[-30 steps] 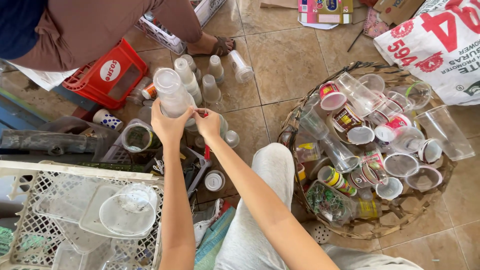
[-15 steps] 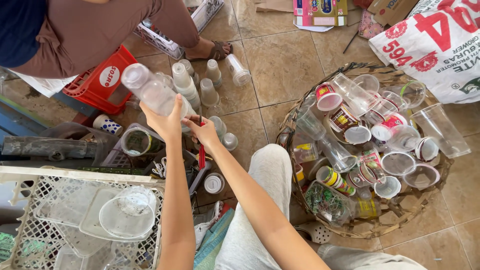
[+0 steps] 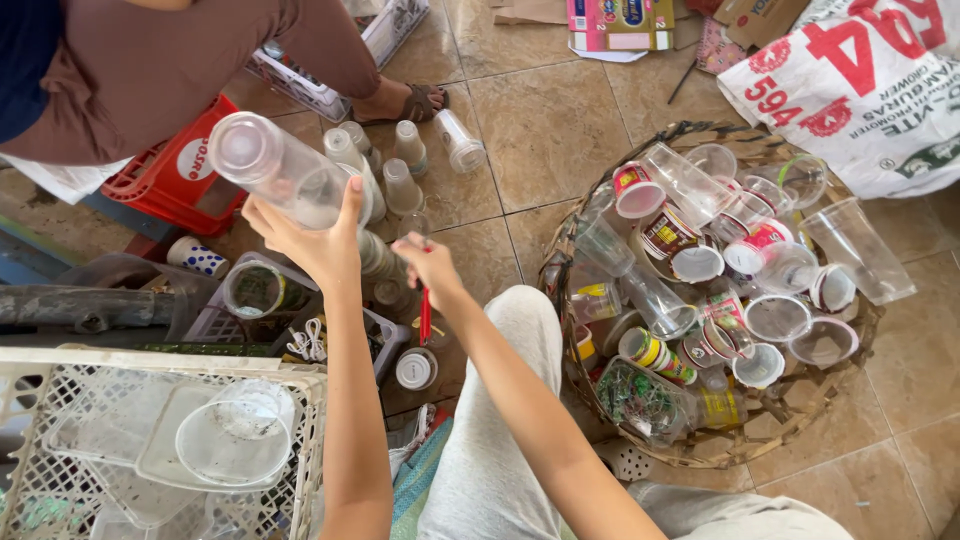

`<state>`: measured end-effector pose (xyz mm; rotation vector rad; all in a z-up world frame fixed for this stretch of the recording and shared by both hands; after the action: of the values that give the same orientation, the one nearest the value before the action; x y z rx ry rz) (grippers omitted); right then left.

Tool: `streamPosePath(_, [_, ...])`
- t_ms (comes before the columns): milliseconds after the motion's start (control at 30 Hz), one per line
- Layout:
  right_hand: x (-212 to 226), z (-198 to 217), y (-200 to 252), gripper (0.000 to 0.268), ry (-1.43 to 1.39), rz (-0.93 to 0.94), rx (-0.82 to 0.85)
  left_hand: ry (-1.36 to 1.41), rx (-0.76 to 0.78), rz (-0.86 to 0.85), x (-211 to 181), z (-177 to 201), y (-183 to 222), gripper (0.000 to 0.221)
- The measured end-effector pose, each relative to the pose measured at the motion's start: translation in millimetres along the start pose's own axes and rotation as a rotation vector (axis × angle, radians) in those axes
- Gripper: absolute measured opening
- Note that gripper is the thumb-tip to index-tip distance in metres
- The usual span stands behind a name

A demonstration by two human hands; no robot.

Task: The person sits on the floor and uses a red utility knife to scrape and peel labels off clear plastic containers. They pick up containers from a basket, scrape the label area, and place the containers back into the basket.

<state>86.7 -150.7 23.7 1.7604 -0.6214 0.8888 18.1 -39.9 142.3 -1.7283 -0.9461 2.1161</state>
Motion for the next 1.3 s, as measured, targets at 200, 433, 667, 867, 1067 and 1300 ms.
streamPosePath(200, [110.2, 130.5, 32.7, 0.04, -0.354, 0.009, 0.107, 0.356, 0.265, 0.131, -69.7, -12.7, 43.4, 0.088])
streamPosePath(433, [112.0, 311.9, 90.2, 0.033, -0.763, -0.012, 0.095, 0.266, 0.519, 0.297, -33.3, -79.7, 182.6, 0.109])
streamPosePath(667, [47.0, 378.7, 139.4, 0.032, -1.092, -0.172, 0.093, -0.014, 0.767, 0.067, 27.9, -116.3, 275.9, 0.137])
streamPosePath(867, [-20.8, 412.3, 142.4, 0.033, -1.07, -0.266, 0.0, -0.134, 0.859, 0.006, 59.9, -140.9, 308.0, 0.127])
streamPosePath(1067, [-21.0, 417.0, 129.4, 0.033, -0.971, -0.185, -0.112, -0.155, 0.893, 0.012, 115.7, -155.9, 341.5, 0.12])
streamPosePath(1300, [-28.9, 409.5, 131.2, 0.034, -0.916, -0.22, -0.199, -0.097, 0.806, -0.053, 158.2, -159.0, 372.0, 0.126])
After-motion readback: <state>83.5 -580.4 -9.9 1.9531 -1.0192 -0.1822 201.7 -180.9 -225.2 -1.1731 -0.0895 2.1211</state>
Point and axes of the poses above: each hand's wrist, its own y-axis away from the middle knuckle, its own z-axis out of the back of the hand, x = y × z, the point moved 1 cm from there along -y, towards the middle knuckle, and after that the axes turned 14 degrees about -x, right-handed, at the moved point
